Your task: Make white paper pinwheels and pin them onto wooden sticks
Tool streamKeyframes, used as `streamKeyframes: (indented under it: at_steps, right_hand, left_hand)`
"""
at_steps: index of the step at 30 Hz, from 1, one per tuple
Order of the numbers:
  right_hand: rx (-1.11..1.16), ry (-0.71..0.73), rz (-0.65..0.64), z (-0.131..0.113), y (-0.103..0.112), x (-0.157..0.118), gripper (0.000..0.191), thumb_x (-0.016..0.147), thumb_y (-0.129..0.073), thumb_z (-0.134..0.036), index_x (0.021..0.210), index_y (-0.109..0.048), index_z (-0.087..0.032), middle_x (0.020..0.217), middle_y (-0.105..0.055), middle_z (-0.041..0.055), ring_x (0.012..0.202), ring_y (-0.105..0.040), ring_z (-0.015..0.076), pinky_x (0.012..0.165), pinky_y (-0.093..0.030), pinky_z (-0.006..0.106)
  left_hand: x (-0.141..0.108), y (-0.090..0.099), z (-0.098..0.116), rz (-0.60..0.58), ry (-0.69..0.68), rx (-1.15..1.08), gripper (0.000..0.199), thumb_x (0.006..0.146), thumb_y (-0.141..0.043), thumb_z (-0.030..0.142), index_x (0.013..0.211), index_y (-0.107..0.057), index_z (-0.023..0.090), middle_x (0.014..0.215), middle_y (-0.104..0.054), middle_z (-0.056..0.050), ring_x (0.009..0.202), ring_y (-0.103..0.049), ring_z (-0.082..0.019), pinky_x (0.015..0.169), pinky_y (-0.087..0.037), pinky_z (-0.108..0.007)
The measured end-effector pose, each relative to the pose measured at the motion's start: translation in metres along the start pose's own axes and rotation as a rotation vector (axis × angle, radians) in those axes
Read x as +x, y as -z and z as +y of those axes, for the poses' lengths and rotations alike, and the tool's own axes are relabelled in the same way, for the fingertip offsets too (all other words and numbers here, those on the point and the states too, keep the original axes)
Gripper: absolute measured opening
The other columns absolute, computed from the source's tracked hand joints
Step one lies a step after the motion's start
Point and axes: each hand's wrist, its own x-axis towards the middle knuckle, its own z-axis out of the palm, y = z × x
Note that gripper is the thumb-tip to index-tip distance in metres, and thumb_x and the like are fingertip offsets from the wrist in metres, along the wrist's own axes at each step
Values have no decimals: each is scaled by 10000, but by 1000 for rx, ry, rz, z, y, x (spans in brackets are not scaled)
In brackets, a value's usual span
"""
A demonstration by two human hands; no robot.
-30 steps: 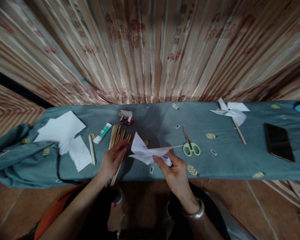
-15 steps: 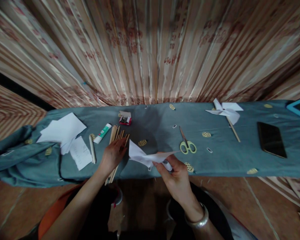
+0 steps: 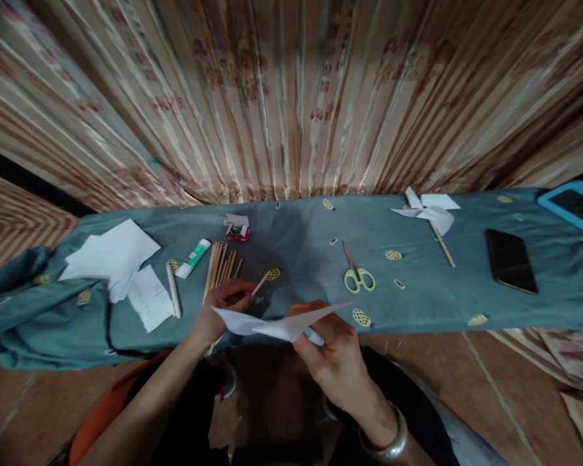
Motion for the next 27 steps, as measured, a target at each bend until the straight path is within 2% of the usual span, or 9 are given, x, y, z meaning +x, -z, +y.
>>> streamKeyframes:
  at_steps: [4, 11, 16, 22, 27]
  right_hand:
    - [43, 69, -37, -4, -1, -1, 287, 800, -592, -33, 965, -683, -249, 915, -706, 16, 857, -674, 170, 753, -527, 276]
    - [20, 185, -22, -1, -2, -5, 369, 818, -558, -3, 1085, -634, -246, 977, -691, 47, 939, -665, 212, 829, -534, 394]
    - [-57, 208, 31, -5, -2, -4, 322, 841, -581, -61, 1101, -634, -244, 980, -702, 55, 940, -666, 219, 828, -534, 403]
    - [-78, 164, 25, -10, 0, -6, 202, 922, -500, -196, 1054, -645, -245, 954, -697, 46, 898, -653, 207, 787, -511, 374]
    - [-87, 167, 27, -8, 1, -7, 214, 896, -531, -162, 1064, -634, -246, 974, -706, 44, 917, -658, 213, 819, -504, 386]
  left_hand:
    - [-16, -11, 17, -124, 165, -389, 175, 673, -758, 306, 766, -772, 158, 751, -632, -41, 672, -569, -132, 589, -428, -225]
    - [-30, -19, 30, -241, 272, -657, 180, 629, -834, 338, 741, -798, 201, 737, -621, -36, 624, -536, -106, 571, -412, -217]
    - [-32, -18, 30, -258, 231, -664, 204, 650, -837, 382, 765, -805, 218, 737, -632, -50, 680, -565, -129, 618, -440, -233]
    - [-33, -16, 33, -281, 177, -611, 205, 665, -832, 404, 774, -806, 232, 734, -634, -51, 678, -565, -130, 606, -444, -233]
    - [-33, -17, 36, -273, 169, -587, 210, 673, -828, 427, 764, -806, 238, 723, -628, -50, 655, -557, -119, 579, -431, -223]
